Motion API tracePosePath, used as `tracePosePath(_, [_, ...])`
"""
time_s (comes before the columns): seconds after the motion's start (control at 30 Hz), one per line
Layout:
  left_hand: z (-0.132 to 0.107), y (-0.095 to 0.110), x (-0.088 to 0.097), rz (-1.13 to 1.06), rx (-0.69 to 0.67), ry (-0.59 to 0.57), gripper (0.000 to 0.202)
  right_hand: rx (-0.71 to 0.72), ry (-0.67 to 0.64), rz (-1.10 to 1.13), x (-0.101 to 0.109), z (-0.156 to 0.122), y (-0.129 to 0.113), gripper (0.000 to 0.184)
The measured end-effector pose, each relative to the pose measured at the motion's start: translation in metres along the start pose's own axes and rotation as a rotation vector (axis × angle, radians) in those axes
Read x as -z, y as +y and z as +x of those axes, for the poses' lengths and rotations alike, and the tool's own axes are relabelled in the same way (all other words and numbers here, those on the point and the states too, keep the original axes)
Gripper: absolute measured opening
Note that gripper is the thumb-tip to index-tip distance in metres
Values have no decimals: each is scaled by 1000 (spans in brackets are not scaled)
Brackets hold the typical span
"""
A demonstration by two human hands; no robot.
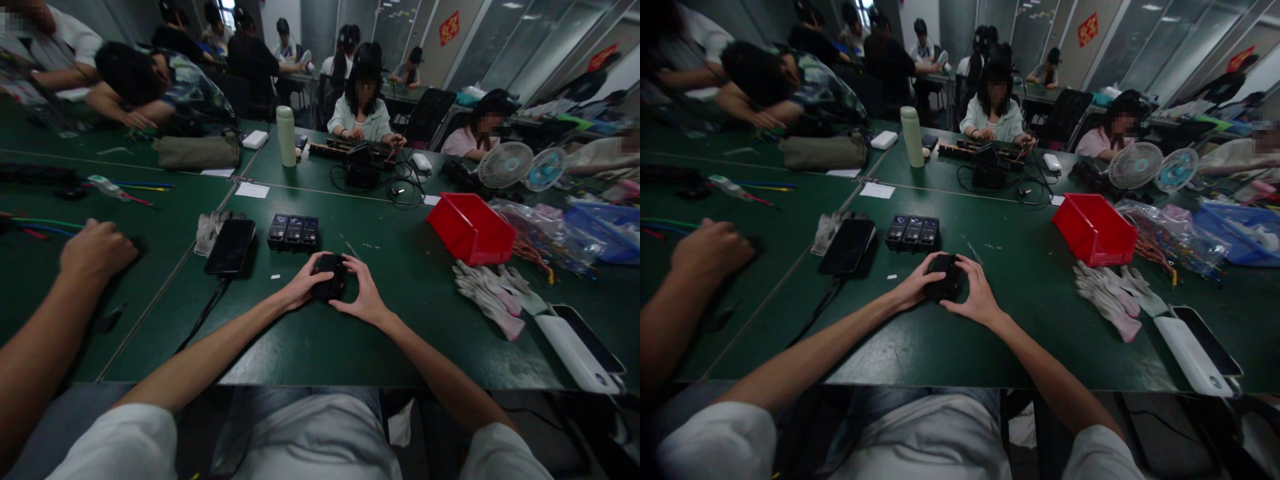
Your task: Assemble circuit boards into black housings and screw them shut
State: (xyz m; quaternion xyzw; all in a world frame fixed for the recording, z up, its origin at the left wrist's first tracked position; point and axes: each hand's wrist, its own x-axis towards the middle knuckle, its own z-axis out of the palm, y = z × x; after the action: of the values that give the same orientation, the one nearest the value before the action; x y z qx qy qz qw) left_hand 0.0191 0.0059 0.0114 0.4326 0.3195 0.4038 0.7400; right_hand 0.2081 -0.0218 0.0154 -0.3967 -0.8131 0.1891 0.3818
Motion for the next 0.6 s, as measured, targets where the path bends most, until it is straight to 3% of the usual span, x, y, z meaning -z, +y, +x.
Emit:
tracePosePath(0.47, [-2, 0, -1, 77, -30, -28, 57, 78, -100, -4, 5, 2, 3, 83])
tracePosePath(0.6, [-2, -1, -2, 159, -95, 16, 53, 81, -112, -13, 5, 1, 4, 84])
